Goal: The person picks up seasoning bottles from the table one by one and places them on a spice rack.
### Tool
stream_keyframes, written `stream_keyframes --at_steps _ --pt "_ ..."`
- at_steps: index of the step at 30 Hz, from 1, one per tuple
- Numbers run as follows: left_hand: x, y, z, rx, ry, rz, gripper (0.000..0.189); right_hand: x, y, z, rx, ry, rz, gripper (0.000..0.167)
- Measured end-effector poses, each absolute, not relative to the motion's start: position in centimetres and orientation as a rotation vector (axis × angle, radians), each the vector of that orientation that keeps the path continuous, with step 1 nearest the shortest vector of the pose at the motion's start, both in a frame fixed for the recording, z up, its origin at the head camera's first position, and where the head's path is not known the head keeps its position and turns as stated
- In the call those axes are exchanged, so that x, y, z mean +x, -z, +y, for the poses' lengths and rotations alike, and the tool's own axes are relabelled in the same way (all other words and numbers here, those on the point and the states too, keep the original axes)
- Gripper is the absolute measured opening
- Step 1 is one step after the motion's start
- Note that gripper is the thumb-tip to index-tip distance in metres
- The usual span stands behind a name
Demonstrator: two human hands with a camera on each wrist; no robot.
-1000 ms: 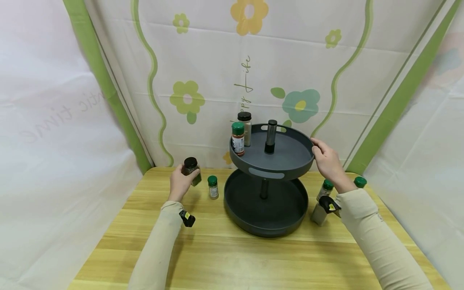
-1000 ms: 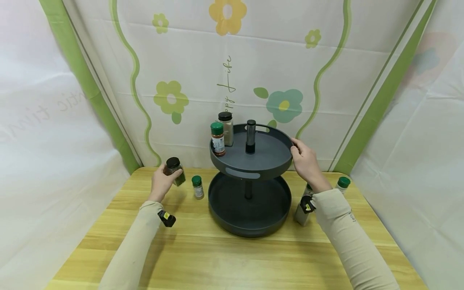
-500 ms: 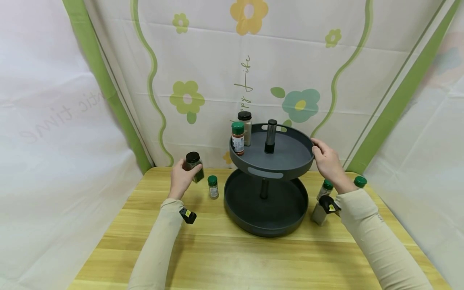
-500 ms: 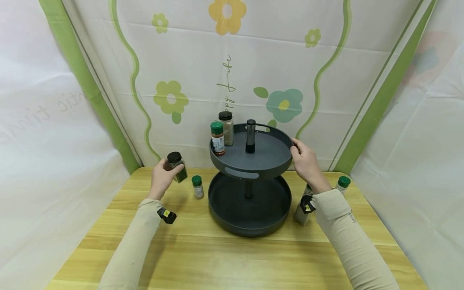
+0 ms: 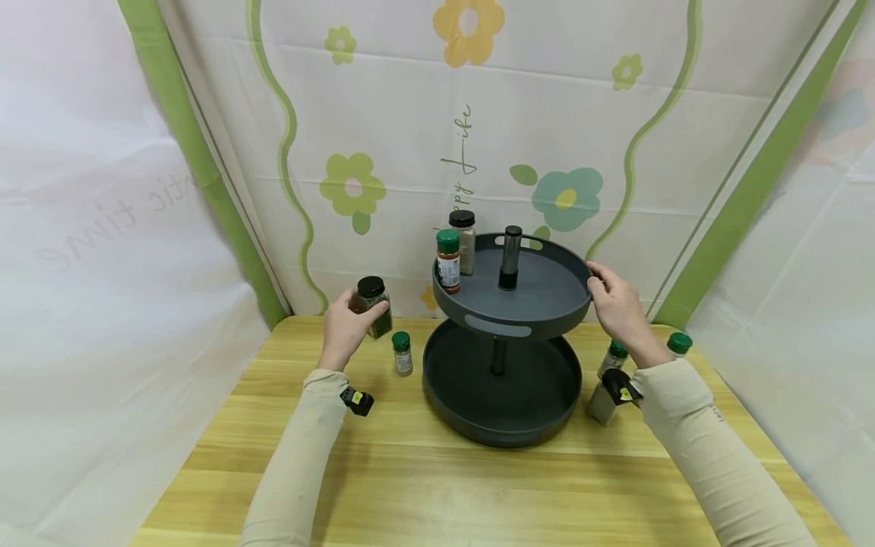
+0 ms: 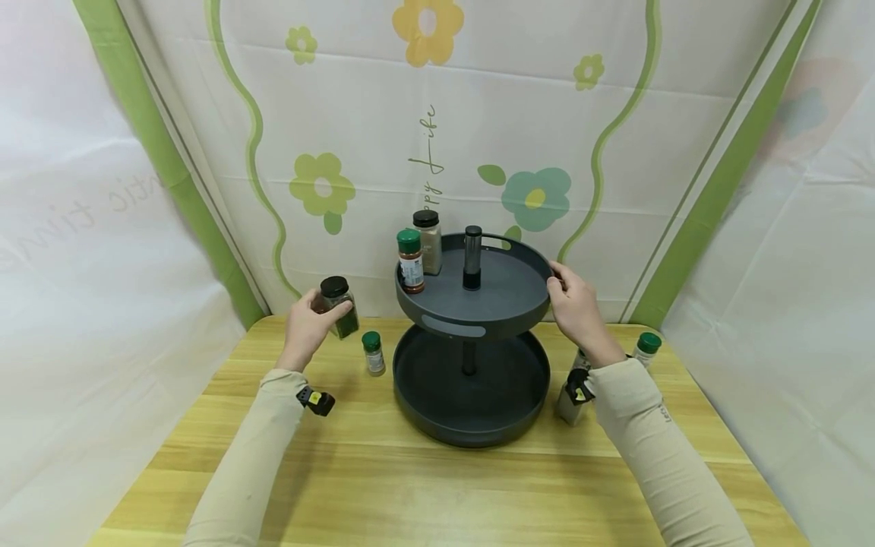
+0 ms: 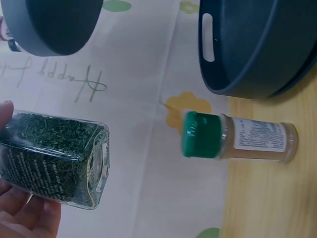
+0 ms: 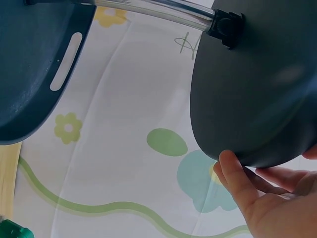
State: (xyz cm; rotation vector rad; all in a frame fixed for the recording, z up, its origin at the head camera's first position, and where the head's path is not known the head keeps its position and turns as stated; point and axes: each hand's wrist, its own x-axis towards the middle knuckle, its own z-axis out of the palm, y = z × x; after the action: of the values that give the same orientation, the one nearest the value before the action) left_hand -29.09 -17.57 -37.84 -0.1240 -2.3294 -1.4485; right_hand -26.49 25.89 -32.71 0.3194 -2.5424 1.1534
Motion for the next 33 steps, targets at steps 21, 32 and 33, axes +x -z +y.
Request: stream_keyframes --at_steps 21,32,33 --pt "-27.8 34.2 -15.5 -0.226 1.363 -2.363 0.051 -25.9 32.9 25.6 0.324 -1.146 -2.525 0.053" --pt "-27.2 33.0 -14.8 -0.302 1.421 -2.325 0.049 -25.8 33.0 25.6 0.321 -1.133 -2.514 0.053" --pt "-27.1 32.8 -14.7 -0.311 1.430 -2.321 0.048 -25.8 33.0 25.6 0.321 -1.133 -2.513 0.052"
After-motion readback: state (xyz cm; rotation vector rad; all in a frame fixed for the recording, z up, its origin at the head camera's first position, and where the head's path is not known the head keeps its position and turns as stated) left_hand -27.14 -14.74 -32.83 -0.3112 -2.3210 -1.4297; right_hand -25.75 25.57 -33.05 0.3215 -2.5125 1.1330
